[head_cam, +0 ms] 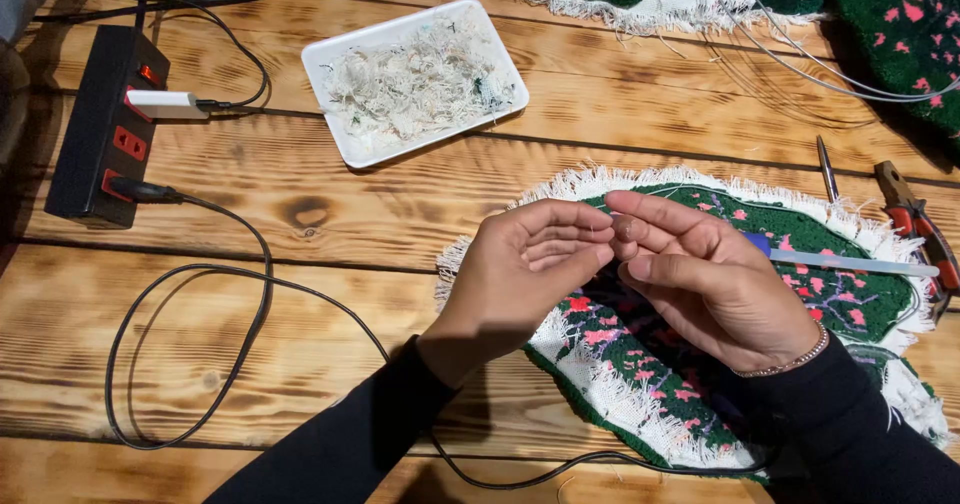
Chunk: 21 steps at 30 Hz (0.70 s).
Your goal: Applying hot glue to the edge of a floral rug and attaching a white fringe.
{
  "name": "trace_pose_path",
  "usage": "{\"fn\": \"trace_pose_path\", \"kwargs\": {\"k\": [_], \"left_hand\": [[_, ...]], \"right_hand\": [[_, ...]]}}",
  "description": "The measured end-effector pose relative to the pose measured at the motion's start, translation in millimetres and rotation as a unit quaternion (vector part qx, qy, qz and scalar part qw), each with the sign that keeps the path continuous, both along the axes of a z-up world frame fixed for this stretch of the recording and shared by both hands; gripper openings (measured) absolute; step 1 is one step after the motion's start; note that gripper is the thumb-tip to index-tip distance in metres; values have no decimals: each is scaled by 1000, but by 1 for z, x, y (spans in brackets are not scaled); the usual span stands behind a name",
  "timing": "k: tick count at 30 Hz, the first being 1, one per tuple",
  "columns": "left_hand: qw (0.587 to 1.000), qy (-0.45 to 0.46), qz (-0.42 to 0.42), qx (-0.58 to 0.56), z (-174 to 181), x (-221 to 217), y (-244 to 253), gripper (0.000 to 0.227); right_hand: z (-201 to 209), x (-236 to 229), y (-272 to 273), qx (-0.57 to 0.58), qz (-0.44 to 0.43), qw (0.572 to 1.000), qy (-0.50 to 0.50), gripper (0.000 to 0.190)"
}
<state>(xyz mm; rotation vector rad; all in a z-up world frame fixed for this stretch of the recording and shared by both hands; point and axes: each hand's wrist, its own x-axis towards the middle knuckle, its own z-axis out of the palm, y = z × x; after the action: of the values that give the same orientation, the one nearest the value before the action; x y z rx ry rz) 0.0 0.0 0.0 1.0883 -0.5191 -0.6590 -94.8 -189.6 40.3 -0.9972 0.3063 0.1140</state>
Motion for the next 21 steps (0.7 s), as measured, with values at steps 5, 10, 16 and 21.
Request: {"fn": "trace_pose_path", "kwargs": {"k": [5,10,16,21], "left_hand": [[1000,-8,23,0,12,-2,-3,29],[990,-129,58,30,31,0,2,31],[960,-244,57,125,42,6,3,23],[980,-168,55,91,39,5,-1,20]], "right_hand": [[4,4,3,2,5,1000,-12,55],[6,4,2,-2,17,1000,-17,51],[11,6,-1,-50,30,998,-31,54],[7,8,-4,-109,29,991,-75,54]]}}
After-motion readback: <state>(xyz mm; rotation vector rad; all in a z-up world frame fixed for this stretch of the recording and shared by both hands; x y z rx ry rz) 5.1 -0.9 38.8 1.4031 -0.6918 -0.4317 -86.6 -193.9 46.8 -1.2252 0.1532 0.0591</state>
